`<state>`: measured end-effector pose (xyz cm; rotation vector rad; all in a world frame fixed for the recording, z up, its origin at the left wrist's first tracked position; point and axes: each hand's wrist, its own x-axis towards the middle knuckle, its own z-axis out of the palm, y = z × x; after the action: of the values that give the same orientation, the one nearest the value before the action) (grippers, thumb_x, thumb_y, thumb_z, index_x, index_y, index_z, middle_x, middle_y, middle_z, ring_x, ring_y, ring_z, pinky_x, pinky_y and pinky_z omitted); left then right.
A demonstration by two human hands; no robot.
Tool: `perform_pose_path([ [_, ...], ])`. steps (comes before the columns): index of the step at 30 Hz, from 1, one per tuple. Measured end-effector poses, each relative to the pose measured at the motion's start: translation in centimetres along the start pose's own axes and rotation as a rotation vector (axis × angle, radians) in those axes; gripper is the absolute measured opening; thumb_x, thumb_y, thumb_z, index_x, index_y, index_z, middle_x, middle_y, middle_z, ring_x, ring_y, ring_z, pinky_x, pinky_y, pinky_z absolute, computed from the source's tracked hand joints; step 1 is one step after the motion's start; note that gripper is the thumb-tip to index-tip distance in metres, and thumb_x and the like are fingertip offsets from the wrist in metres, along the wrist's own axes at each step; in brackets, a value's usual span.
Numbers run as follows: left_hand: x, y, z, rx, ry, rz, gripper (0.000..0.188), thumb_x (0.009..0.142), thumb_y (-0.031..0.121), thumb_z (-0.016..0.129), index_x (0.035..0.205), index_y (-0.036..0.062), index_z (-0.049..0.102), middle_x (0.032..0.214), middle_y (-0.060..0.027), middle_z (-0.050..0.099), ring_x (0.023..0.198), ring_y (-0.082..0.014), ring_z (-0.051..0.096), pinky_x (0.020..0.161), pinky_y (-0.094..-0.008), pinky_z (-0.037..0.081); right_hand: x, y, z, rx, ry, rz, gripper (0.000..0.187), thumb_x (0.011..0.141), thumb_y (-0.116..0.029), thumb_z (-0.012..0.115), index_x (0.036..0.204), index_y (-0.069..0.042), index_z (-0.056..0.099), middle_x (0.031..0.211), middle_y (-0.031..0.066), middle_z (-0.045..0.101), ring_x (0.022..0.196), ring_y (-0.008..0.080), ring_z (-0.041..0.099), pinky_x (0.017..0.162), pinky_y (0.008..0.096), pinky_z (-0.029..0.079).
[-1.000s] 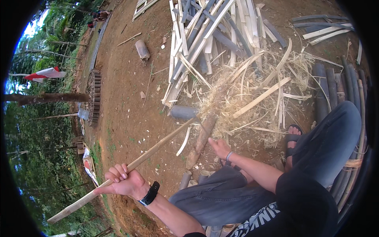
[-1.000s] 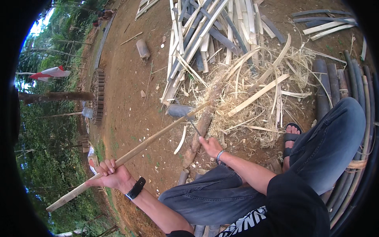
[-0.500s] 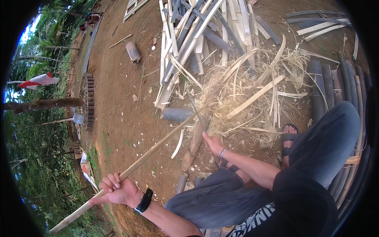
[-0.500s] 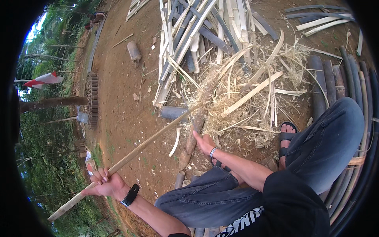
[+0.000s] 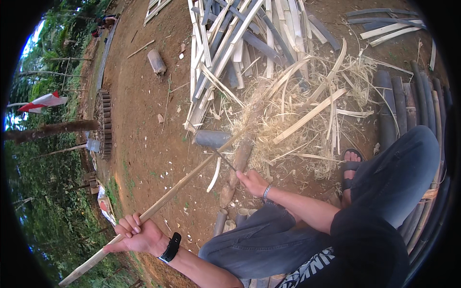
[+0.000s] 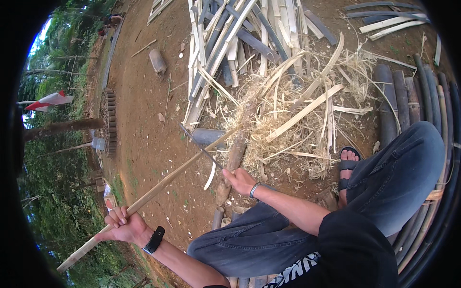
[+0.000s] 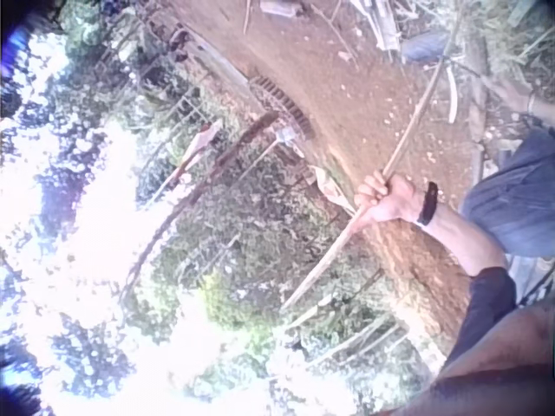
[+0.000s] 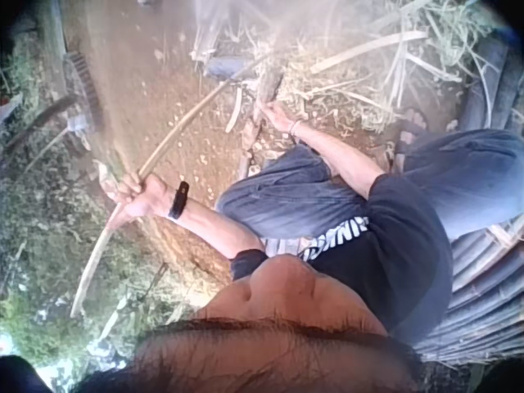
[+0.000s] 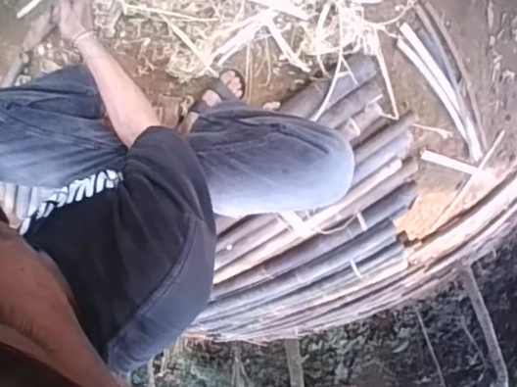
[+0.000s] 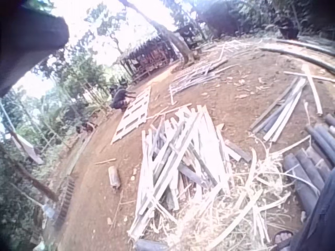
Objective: The person shaves a long bamboo strip using a machete while sitting on a bench, creating thin wood shavings and smoothing the surface.
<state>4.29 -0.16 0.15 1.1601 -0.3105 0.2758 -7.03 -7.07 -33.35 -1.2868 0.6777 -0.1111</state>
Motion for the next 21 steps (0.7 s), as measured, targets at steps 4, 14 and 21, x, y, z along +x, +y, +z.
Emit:
perform_pose_path([
  [4, -0.8, -1.2, 1.0, 0.027, -0.008, 0.007, 0.069, 0.081, 0.077, 0.033, 0.053, 0.0151, 0.022, 0.048, 0.0029, 0.022, 0.043, -0.0090, 0.023, 0.042, -0.0225, 0.018, 4.1, 5.3, -2.7, 0.206, 0.140, 0.448, 0.072, 0.088, -0.069, 0.031, 0.046, -0.010, 0.037, 0.041, 0.0002, 0.037, 0.035, 0.0168, 0.039, 0.040, 0.0354, 0.036],
  [14, 0.7, 2.4, 1.1, 0.032, 0.119, 0.084, 0.068, 0.082, 0.076, 0.038, 0.052, 0.0155, 0.023, 0.047, 0.0026, 0.022, 0.041, -0.0084, 0.023, 0.039, -0.0214, 0.016, -3.1, -6.5, 1.0, 0.066, -0.258, -0.051, 0.076, 0.087, -0.067, 0.040, 0.044, -0.004, 0.039, 0.041, 0.0051, 0.037, 0.040, 0.0173, 0.040, 0.043, 0.0405, 0.032],
  [21, 0.2, 2.4, -1.3, 0.016, 0.267, 0.041, 0.068, 0.082, 0.075, 0.038, 0.051, 0.0150, 0.027, 0.047, 0.0026, 0.026, 0.039, -0.0083, 0.027, 0.037, -0.0211, 0.021, -5.2, -4.7, 0.5, 0.093, -0.237, 0.005, 0.078, 0.088, -0.066, 0.037, 0.042, -0.004, 0.041, 0.039, 0.0052, 0.037, 0.037, 0.0174, 0.040, 0.042, 0.0397, 0.034],
])
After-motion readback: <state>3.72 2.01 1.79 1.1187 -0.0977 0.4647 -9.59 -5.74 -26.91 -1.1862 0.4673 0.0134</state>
